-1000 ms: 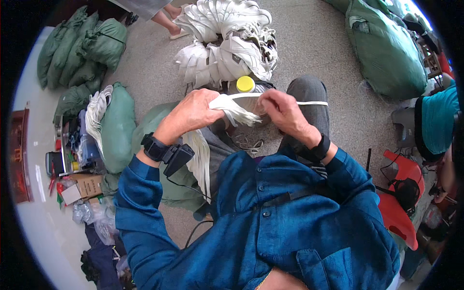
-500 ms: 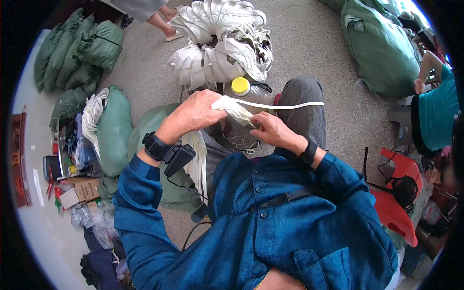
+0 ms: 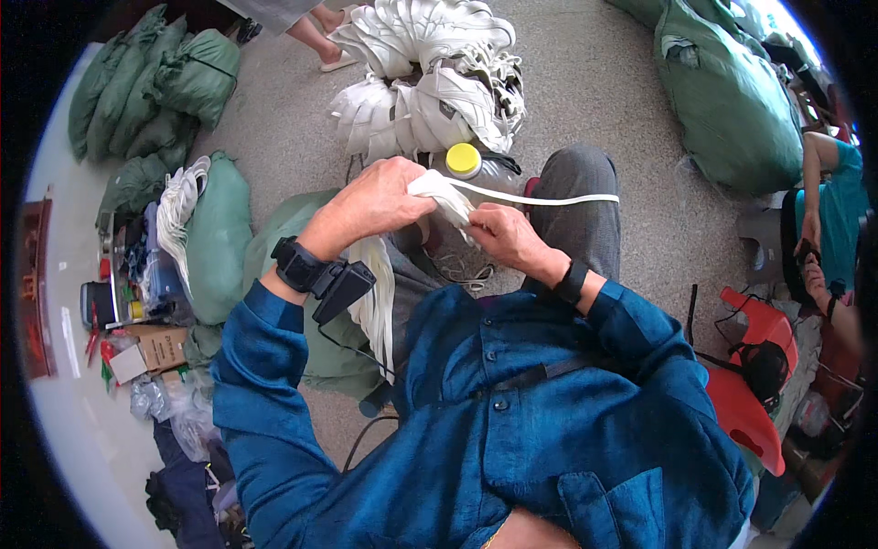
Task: Organize and bundle white shoe laces by gathering strands and wrapping them together.
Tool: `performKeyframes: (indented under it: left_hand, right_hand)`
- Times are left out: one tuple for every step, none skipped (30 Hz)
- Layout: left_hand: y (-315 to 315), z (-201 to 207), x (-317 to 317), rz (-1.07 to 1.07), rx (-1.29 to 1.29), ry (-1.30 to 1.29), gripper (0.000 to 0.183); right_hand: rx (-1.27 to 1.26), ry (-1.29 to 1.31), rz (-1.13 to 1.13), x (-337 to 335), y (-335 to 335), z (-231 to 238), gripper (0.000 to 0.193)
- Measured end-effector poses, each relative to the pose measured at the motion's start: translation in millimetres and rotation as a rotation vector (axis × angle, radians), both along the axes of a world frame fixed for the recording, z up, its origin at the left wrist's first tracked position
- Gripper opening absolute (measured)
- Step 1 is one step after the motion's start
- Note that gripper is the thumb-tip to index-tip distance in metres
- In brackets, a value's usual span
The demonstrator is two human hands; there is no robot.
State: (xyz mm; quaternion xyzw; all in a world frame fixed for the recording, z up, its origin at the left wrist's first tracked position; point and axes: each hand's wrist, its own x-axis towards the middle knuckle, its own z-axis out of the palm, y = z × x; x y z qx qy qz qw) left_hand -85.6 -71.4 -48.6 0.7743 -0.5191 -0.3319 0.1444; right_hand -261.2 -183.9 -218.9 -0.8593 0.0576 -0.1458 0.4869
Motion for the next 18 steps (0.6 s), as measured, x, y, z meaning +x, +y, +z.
performKeyframes:
  left_hand:
    - [2, -2, 3, 0.006, -0.002, 0.016, 0.028]
    - [3, -3, 5, 0.012, -0.005, 0.031, 0.028]
    - [3, -1, 4, 0.012, -0.005, 0.033, 0.028]
    - [3, 2, 3, -0.009, 0.013, -0.019, 0.029]
    - [3, 3, 2, -0.030, 0.032, -0.072, 0.029]
    - [4, 3, 2, -0.029, 0.032, -0.073, 0.029]
    - [6, 3, 3, -0.034, 0.051, -0.040, 0.028]
    - [8, 2, 5, -0.040, 0.070, -0.007, 0.027]
    - [11, -2, 7, -0.038, 0.069, -0.008, 0.027]
    - [15, -8, 8, -0.027, 0.025, 0.080, 0.027]
    - [17, -14, 10, -0.015, -0.019, 0.168, 0.028]
    - [14, -11, 6, -0.021, -0.019, 0.172, 0.028]
    - [12, -2, -1, 0.048, 0.066, 0.287, 0.026]
    - [10, 2, -6, 0.117, 0.152, 0.402, 0.025]
    - [12, 3, -8, 0.119, 0.152, 0.402, 0.025]
    - [13, 4, -9, 0.147, 0.141, 0.474, 0.025]
    - [13, 5, -10, 0.175, 0.130, 0.547, 0.025]
    - [13, 7, -11, 0.175, 0.130, 0.548, 0.025]
  right_hand:
    - [-0.005, 0.009, -0.006, -1, -2, -3, 0.013]
    - [-0.010, 0.017, -0.012, -1, -4, -6, 0.014]
    - [-0.016, 0.018, -0.022, -1, -7, -9, 0.017]
    - [-0.016, 0.020, -0.022, -1, -9, -12, 0.017]
    - [-0.043, 0.035, -0.040, 0, -12, -15, 0.018]
    - [-0.068, 0.047, -0.057, 1, -14, -16, 0.019]
    - [-0.079, 0.015, -0.073, 1, -15, -18, 0.019]
    - [-0.079, 0.014, -0.072, 1, -17, -20, 0.019]
    - [-0.106, 0.013, -0.065, 2, -20, -22, 0.018]
    - [-0.133, 0.011, -0.058, 2, -20, -25, 0.017]
    - [-0.133, 0.010, -0.056, 2, -19, -28, 0.017]
    - [-0.118, 0.020, -0.065, 1, -20, -33, 0.017]
    - [-0.102, 0.029, -0.072, 0, -20, -35, 0.016]
    - [-0.101, 0.031, -0.076, -1, -20, -37, 0.016]
    - [-0.074, 0.013, -0.056, -1, -20, -36, 0.016]
    - [-0.046, -0.004, -0.037, -1, -19, -36, 0.016]
    - [-0.045, -0.004, -0.037, -1, -20, -35, 0.016]
    - [-0.067, -0.016, -0.047, -2, -22, -33, 0.015]
